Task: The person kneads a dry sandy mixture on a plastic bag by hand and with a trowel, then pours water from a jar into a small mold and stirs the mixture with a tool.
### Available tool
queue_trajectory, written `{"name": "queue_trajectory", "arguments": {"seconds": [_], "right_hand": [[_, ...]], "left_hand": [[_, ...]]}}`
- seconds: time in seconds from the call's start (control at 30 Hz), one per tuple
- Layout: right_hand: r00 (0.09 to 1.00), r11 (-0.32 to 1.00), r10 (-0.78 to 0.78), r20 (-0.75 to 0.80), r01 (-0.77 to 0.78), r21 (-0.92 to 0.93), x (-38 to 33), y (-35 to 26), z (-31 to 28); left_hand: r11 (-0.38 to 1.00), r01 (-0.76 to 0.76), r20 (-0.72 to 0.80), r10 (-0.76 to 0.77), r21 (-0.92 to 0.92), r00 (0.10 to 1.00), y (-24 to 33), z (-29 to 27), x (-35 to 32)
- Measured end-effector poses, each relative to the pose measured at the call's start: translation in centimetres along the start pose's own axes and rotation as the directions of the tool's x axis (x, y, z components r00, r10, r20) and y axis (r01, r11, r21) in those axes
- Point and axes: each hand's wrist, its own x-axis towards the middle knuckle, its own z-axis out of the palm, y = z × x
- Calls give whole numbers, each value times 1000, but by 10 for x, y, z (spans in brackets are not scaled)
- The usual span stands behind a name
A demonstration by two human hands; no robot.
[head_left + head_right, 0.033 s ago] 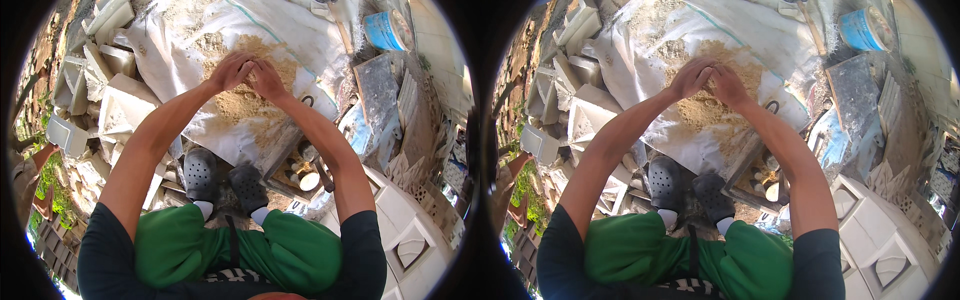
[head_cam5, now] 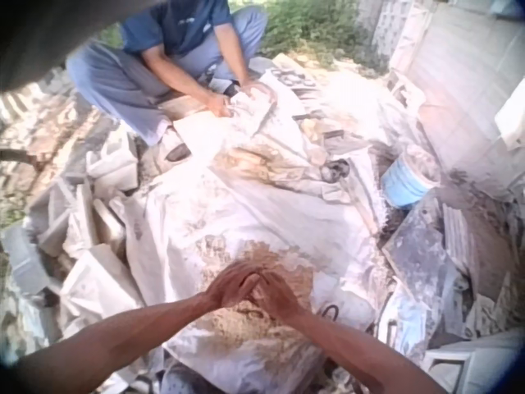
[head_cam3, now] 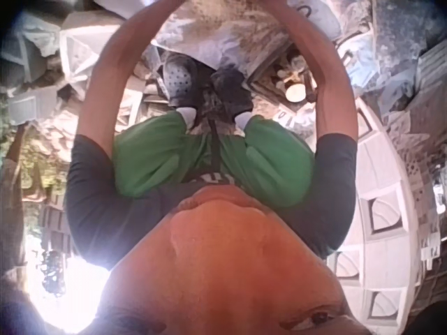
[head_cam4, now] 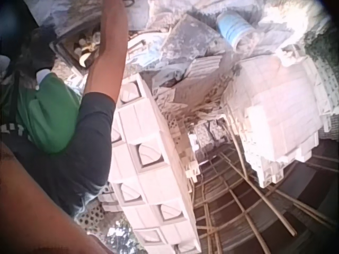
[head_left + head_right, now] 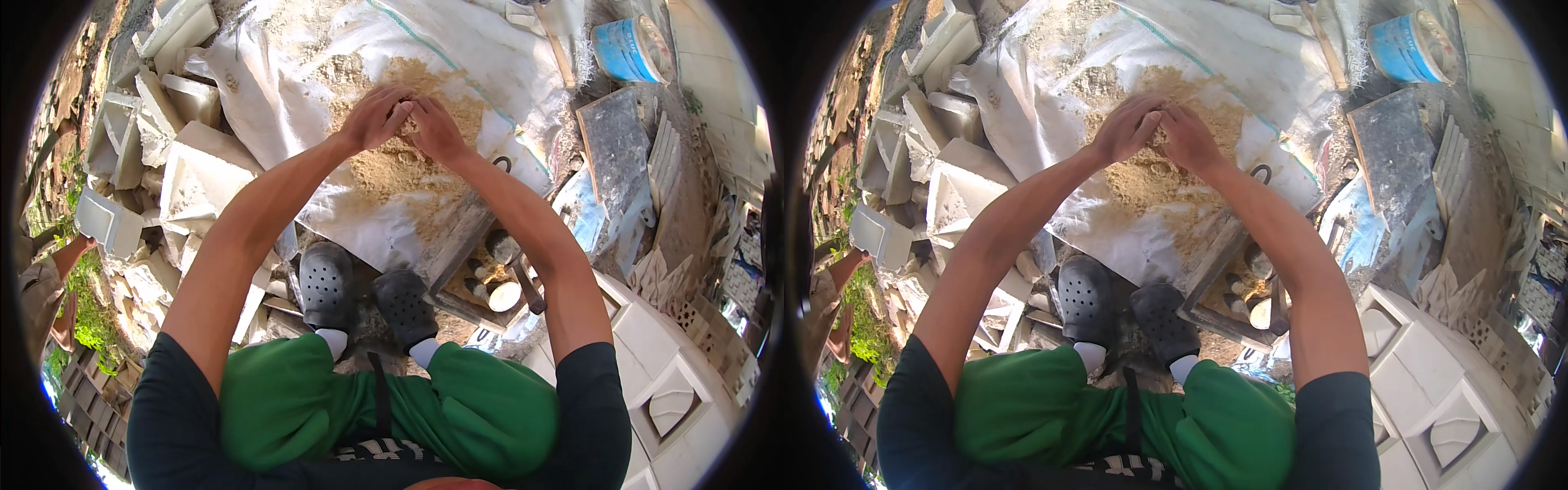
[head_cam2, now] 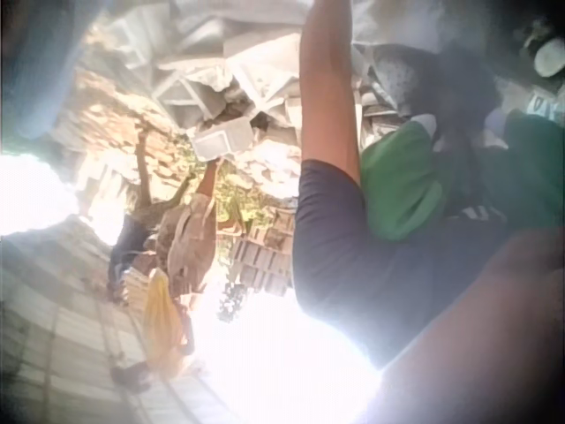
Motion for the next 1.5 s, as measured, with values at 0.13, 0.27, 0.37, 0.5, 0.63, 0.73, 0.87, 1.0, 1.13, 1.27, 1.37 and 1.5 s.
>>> {"name": "queue_trajectory", "arguments": {"seconds": [0.13, 0.27, 0.37, 0.5, 0.63, 0.73, 0.87, 1.0, 1.13, 1.27, 1.37, 1.5], "right_hand": [[986, 986, -167, 21, 166, 29, -8, 2, -46], [795, 882, 460, -395, -461, 99, -17, 26, -28], [517, 597, 793, -323, -764, 243, -12, -11, 21], [785, 794, 586, -200, -509, 333, -19, -33, 15], [826, 748, 533, -185, -357, 560, -27, -25, -64], [784, 810, 517, -343, -318, 493, -55, 14, -94], [738, 761, 620, -269, -481, 436, -66, 17, -103], [761, 805, 586, -278, -510, 303, -79, 2, -106], [780, 809, 572, -255, -486, 329, -88, -2, -110], [806, 803, 573, -145, -519, 293, -83, -2, -96], [828, 790, 559, -47, -516, 331, -66, -14, -74], [814, 786, 581, -12, -558, 266, -60, 3, -28]], "left_hand": [[987, 160, -17, -160, -17, 987, 13, -14, -2], [994, 89, -73, -84, 63, 994, -2, -21, 20], [974, 223, -70, -220, 33, 973, 3, -21, 25], [999, 38, -100, -38, 0, 994, 14, -17, 27], [987, -137, -83, 144, 85, 986, 41, -5, 15], [945, -313, 102, 303, 97, 947, 90, 30, 13], [807, -471, 313, 372, 357, 874, 103, 93, -5], [774, -551, 316, 462, 312, 829, 74, 109, -9], [726, -631, 455, 481, 273, 750, 60, 88, -4], [669, -661, 570, 412, 341, 711, 58, 66, -7], [672, -625, 535, 383, 398, 753, 56, 55, -18], [833, -518, 555, 342, 195, 758, 70, 32, -18]]}}
